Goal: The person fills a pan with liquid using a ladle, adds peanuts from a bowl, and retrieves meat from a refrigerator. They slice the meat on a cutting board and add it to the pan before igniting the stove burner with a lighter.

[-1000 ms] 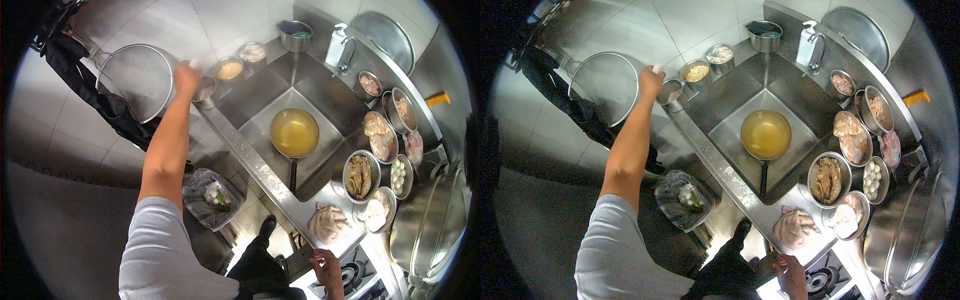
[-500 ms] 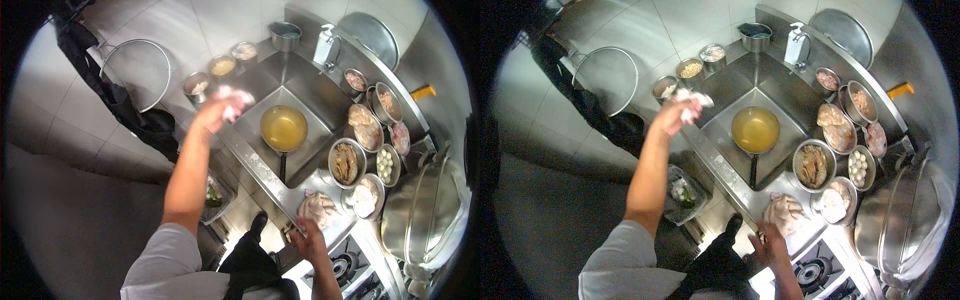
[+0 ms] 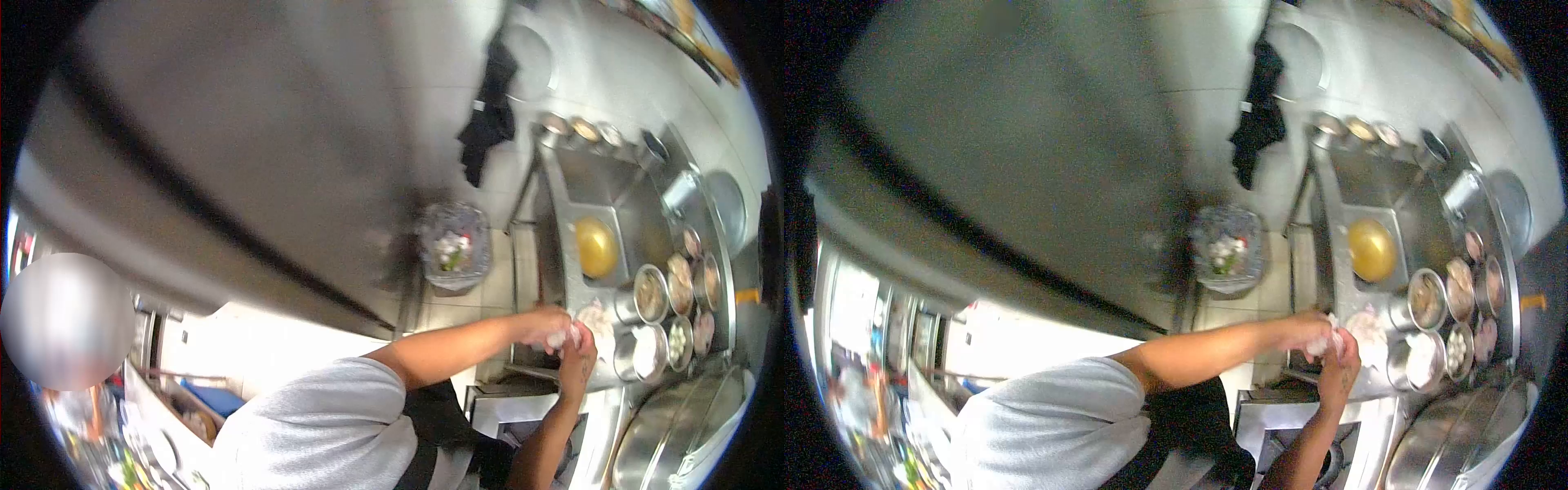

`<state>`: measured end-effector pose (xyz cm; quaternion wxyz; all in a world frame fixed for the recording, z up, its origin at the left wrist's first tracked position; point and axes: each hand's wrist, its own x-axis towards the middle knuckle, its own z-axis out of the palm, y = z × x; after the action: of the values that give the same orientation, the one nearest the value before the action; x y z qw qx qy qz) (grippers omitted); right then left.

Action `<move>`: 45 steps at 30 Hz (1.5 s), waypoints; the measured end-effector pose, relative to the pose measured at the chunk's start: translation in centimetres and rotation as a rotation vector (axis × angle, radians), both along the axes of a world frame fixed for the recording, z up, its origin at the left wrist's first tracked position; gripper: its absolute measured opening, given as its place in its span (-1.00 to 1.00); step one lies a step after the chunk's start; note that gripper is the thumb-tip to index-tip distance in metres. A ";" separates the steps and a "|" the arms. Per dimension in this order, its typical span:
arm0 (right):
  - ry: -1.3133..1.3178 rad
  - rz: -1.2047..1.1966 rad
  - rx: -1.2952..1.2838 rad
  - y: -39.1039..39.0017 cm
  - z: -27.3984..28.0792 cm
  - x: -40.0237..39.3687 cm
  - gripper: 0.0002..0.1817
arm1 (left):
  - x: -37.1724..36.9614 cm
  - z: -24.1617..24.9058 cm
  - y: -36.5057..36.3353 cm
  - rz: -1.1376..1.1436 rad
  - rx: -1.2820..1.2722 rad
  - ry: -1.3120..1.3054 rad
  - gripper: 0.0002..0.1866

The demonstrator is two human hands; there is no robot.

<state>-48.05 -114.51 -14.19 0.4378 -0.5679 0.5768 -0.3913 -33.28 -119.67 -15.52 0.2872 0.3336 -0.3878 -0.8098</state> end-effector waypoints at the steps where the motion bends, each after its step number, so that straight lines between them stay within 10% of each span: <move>1: 0.023 0.012 -0.025 1.0 -1.7 -0.2 -0.67 | -0.4 -2.3 1.3 0.102 0.054 -0.143 -0.80; 9: -0.049 0.318 0.077 9.4 -4.4 7.5 -0.77 | 8.2 -3.2 17.1 0.361 -0.362 -0.330 -0.82; 14: -0.229 0.609 0.293 16.8 -6.4 15.3 -0.62 | 17.5 -0.9 29.0 0.602 -0.080 -0.497 -0.83; 19: -0.234 0.980 0.319 24.9 -6.6 29.0 -0.42 | 28.9 -6.7 38.6 0.865 -0.050 -0.493 -0.80; 29: -0.027 1.545 0.453 41.3 -4.2 64.4 -0.51 | 53.7 -2.9 63.1 1.602 0.145 -0.316 -0.72; 45: -0.475 1.616 1.168 55.7 1.7 91.0 -0.71 | 75.0 4.7 79.1 2.066 -0.041 -0.061 -0.79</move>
<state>42.91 -58.77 -12.49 0.8819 -0.3925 0.0208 0.2601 41.71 -40.54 -10.86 0.8381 0.5193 0.0670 -0.1526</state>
